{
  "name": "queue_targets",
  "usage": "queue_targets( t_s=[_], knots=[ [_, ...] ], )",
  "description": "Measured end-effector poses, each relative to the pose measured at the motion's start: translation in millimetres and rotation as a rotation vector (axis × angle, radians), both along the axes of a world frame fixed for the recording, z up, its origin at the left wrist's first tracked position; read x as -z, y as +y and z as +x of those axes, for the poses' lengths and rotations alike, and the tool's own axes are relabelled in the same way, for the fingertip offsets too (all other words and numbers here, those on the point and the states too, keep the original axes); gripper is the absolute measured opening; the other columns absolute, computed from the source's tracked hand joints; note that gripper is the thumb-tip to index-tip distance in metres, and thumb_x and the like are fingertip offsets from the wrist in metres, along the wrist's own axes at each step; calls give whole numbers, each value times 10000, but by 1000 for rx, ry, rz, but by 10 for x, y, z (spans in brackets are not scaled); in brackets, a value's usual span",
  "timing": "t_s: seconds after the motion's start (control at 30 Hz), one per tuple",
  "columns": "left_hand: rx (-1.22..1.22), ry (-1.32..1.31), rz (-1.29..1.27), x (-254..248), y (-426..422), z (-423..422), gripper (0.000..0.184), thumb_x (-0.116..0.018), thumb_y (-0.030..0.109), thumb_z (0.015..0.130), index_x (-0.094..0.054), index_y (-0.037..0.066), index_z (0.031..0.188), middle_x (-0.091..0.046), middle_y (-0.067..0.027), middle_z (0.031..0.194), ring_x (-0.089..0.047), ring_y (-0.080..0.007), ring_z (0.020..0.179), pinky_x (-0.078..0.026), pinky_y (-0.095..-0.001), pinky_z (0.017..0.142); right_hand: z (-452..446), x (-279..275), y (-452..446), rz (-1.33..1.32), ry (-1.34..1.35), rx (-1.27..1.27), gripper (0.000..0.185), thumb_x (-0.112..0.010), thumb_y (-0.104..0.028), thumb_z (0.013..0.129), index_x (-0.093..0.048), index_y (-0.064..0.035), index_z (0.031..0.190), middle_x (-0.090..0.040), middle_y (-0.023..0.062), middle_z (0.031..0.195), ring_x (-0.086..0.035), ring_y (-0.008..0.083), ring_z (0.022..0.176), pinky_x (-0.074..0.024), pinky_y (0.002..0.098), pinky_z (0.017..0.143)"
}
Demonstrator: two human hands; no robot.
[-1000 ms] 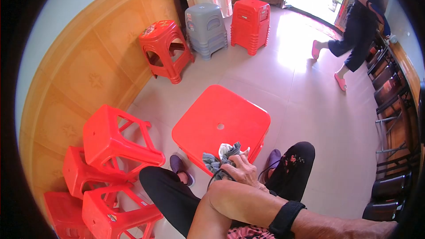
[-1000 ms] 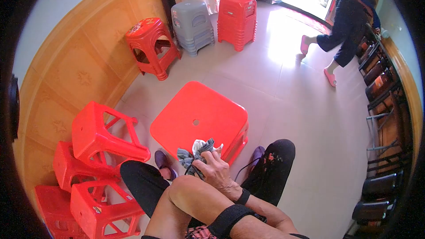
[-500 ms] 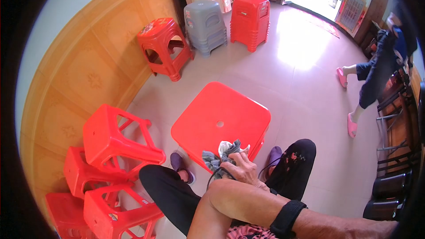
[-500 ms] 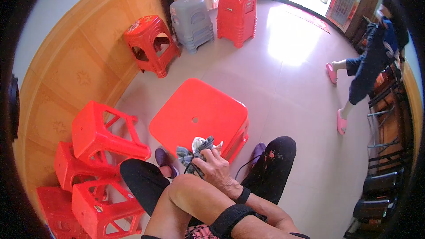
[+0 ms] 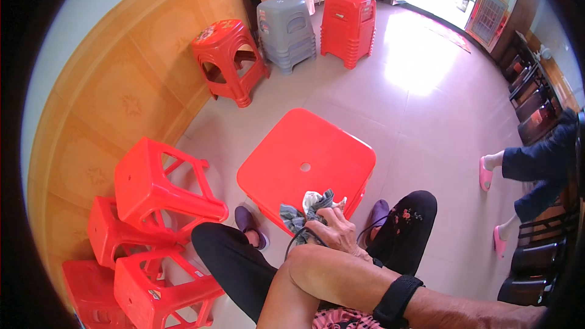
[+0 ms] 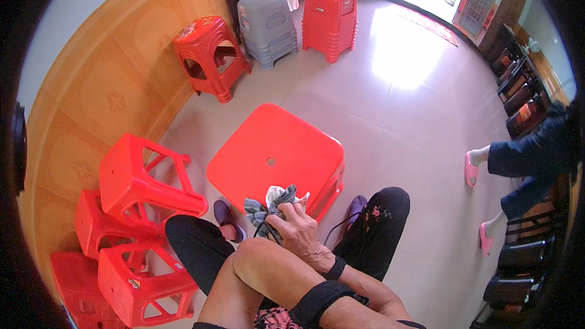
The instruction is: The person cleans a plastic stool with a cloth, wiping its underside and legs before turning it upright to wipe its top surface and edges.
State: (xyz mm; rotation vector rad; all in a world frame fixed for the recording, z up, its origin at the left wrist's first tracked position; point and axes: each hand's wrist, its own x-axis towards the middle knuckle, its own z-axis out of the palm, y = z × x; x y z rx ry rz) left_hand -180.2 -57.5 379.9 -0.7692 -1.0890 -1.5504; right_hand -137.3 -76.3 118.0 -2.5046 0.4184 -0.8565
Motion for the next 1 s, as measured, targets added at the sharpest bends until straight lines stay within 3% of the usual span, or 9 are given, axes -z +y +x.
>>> queue_targets(
  t_s=[0.87, 0.93, 1.0],
  knots=[
    [41, -17, -10, -83, -26, -307, 207, -556, 120, 859, -658, 47, 1023, -653, -31, 777, -543, -109, 600, -433, -244, 516, 9, -6, -7, -24, -4, 4, 297, -710, -363, 702, -678, -176, 931, -537, 69, 934, -590, 261, 873, -520, 356, 668],
    [35, -19, -6, -87, -27, -286, 206, -556, 120, 858, -659, 47, 1021, -652, -29, 774, -541, -108, 598, -432, -243, 514, 16, -21, 13, 32, -23, 3, 331, -760, -287, 643, -649, -134, 915, -538, 89, 932, -573, 295, 879, -508, 399, 737],
    [28, -3, 9, -64, -17, -190, 205, -557, 119, 856, -659, 48, 1020, -652, -28, 772, -540, -107, 595, -431, -243, 512, 12, -45, 15, 37, -14, 0, 325, -757, -292, 645, -652, -137, 911, -539, 88, 929, -574, 295, 877, -506, 397, 734]
  ],
)
